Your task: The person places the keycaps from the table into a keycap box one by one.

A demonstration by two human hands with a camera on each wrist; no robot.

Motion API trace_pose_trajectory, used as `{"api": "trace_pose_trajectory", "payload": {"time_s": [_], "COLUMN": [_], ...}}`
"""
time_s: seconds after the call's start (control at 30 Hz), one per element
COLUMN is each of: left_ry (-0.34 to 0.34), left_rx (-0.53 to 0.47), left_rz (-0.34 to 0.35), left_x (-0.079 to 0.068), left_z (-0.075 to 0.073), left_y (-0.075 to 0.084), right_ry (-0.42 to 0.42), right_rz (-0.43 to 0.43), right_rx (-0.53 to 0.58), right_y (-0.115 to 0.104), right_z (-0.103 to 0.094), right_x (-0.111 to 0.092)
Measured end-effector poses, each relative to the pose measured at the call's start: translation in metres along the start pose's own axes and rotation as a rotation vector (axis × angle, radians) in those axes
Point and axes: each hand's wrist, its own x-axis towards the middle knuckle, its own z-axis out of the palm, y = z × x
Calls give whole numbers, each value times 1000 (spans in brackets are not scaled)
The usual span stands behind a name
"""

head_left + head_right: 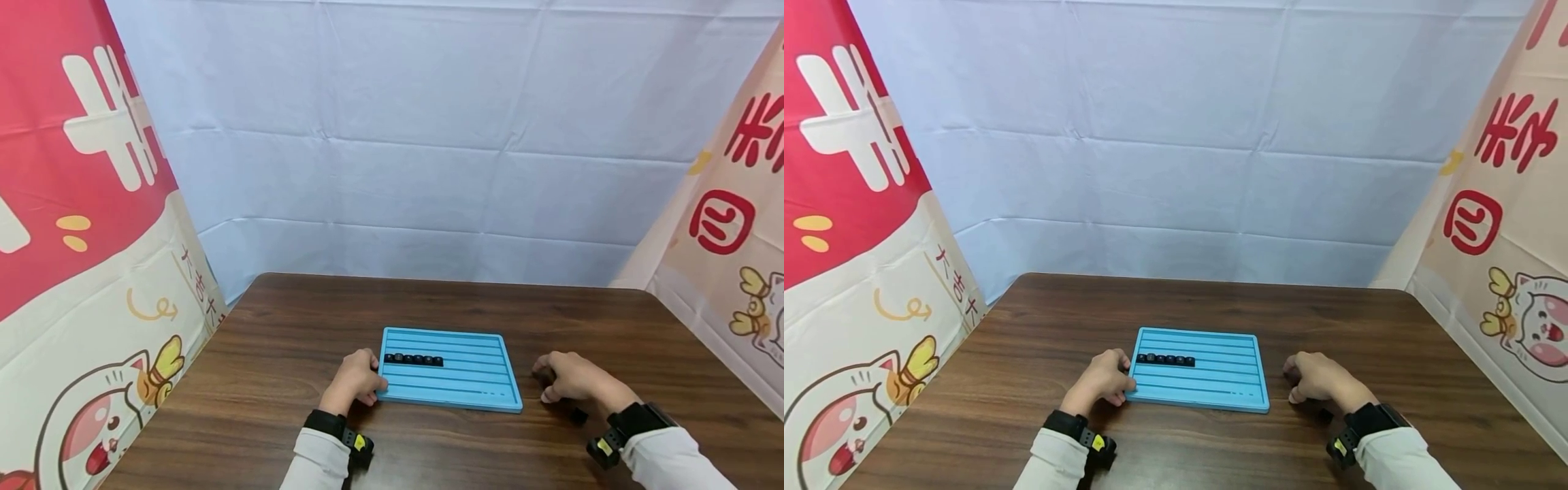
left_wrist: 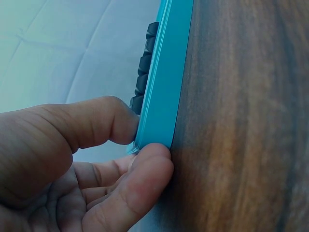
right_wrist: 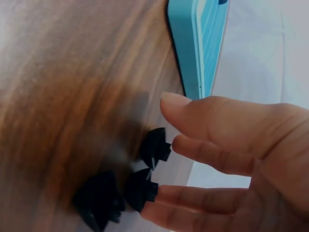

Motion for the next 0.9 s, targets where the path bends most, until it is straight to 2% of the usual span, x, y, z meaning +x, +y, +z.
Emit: {"api": "trace_pose_trajectory", "payload": {"time_s": [0.4,0.63,0.9], "left_ry": [-5,2,2], "left_rx": [6,13,21], "left_rz": [-11,-7,-11], "left_x": [0,0,-1], "left_z": [-1,-2,-2], "left_y": [1,1,2], "right_ry": [39,103,126], "right_rz": [11,11,-10], "right_rx": [-91,-151,-111], "right_y": [-1,-4,-4], "right_z": [5,10,14], "right_x": [-1,0,0]}}
